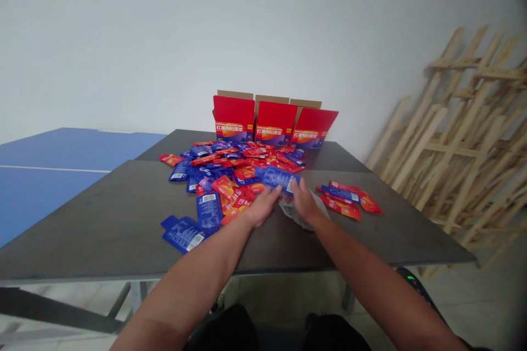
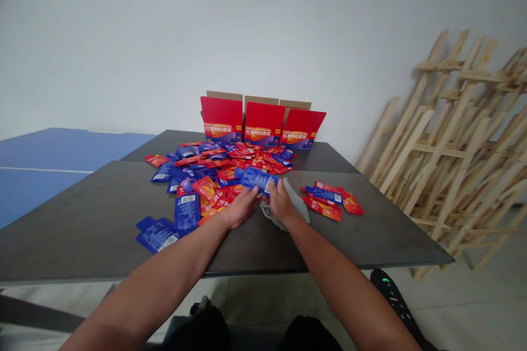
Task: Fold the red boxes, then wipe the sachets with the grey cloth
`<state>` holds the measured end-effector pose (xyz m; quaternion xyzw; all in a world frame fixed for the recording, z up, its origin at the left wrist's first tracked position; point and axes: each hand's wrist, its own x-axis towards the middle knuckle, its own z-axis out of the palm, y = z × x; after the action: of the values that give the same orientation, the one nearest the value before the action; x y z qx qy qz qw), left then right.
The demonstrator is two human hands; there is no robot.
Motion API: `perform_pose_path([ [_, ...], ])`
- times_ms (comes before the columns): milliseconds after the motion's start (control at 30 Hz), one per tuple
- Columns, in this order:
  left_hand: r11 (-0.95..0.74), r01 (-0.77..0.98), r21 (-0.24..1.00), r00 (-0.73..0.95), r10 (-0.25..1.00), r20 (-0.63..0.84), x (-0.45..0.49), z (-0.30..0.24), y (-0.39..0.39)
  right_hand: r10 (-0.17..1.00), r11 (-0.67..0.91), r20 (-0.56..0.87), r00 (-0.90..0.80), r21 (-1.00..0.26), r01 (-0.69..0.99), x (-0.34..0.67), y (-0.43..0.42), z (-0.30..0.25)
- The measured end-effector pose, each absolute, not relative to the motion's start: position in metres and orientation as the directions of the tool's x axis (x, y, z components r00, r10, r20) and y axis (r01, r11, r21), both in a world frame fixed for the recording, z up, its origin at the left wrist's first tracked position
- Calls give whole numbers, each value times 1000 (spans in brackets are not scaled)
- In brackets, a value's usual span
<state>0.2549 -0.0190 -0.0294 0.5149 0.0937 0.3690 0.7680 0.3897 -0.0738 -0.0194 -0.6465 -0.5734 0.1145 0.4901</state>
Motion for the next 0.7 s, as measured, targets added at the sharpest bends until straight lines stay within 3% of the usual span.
perform_pose_path([
  [67, 233, -495, 837, 689, 692, 214, 255, -26, -19, 843, 125, 427, 327, -747, 653, 388, -80, -28],
  [200, 314, -577, 754, 585, 803, 113, 256, -20, -11, 793, 257, 597, 119, -506, 824, 388, -80, -38],
  [333, 363, -610, 704, 492, 871, -22, 253, -16, -2, 763, 99, 624, 169, -372, 923, 389, -74, -48],
  [467, 397, -592, 701, 511, 858, -55, 249, -15, 0, 839, 15, 511, 185, -362, 932, 391, -73, -49],
  [600, 383, -546, 745, 495, 865, -81, 247, -14, -1, 735, 141, 645, 207, -444, 885, 392, -83, -41],
  [700, 379, -502, 777, 520, 851, -79, 245, -14, -1, 714, 272, 694, 88, -391, 880, 387, -93, -36],
])
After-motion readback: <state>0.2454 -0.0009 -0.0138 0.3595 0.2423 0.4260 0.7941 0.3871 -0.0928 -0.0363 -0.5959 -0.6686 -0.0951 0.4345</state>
